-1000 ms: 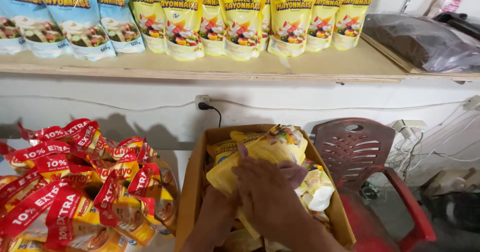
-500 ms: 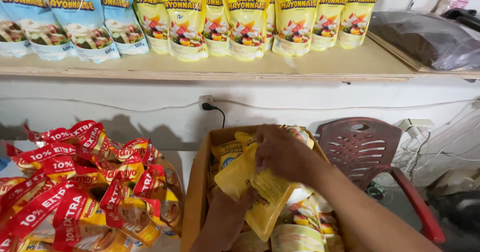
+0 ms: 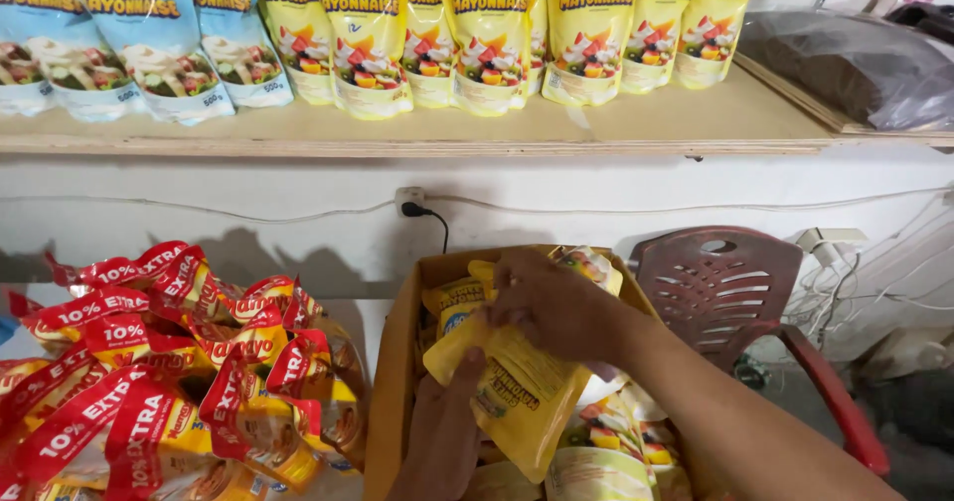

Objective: The person takes yellow packets of sweet mayonnaise from a cardboard box, wipes them with a pink cloth, and places them on a shelf. The person repeats this process for multiple packets, arranging them in a row on the shelf.

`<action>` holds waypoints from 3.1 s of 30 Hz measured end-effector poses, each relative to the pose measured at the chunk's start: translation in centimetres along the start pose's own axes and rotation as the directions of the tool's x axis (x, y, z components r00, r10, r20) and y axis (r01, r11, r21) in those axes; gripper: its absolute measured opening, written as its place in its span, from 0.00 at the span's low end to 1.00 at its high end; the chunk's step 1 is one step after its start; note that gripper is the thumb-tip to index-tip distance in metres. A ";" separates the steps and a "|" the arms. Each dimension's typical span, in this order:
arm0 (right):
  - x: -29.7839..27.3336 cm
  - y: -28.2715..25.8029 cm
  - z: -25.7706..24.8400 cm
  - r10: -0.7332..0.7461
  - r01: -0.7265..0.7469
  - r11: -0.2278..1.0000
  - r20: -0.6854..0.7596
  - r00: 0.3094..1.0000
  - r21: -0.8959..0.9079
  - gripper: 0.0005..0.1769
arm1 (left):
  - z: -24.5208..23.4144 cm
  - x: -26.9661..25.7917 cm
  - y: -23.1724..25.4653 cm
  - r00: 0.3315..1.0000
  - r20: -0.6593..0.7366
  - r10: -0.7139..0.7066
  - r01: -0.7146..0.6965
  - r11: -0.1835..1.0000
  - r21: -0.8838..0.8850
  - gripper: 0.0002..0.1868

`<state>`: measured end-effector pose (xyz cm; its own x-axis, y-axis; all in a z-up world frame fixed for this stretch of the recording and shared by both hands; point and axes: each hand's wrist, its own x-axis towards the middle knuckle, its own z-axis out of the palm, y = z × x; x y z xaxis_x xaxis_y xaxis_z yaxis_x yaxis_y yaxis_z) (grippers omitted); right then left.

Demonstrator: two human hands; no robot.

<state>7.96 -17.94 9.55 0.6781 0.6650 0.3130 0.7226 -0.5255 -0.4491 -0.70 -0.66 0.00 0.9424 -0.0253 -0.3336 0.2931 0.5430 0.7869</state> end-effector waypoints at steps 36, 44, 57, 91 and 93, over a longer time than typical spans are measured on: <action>-6.8 -6.4 1.8 0.325 -0.240 0.935 -0.354 0.877 0.262 0.20 | 0.5 0.0 0.8 0.984 0.060 0.166 -0.156 0.978 -0.138 0.30; -6.7 -1.1 4.4 0.481 -0.498 0.858 -0.539 0.691 0.127 0.26 | -0.6 0.4 -0.2 0.992 0.080 0.100 -0.087 0.985 -0.151 0.29; -6.7 0.5 2.6 0.443 -0.337 0.897 -0.566 0.695 0.287 0.23 | 1.1 -1.0 1.5 0.974 0.050 0.221 -0.218 0.975 -0.048 0.33; -7.0 4.8 -3.0 0.822 -0.293 0.308 -0.098 0.561 0.905 0.03 | 1.2 -0.6 2.5 0.989 0.030 0.147 -0.145 0.986 -0.081 0.28; -6.5 2.1 -4.5 0.781 -0.150 0.406 -0.256 0.570 0.902 0.02 | 2.7 0.1 4.5 0.968 0.061 0.242 -0.237 0.969 -0.072 0.28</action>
<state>5.61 -25.75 10.30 0.9850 -0.1675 0.0423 0.0704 0.1657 -0.9837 1.18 -0.46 4.91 0.9933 0.0554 -0.1011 0.0489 0.5922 0.8043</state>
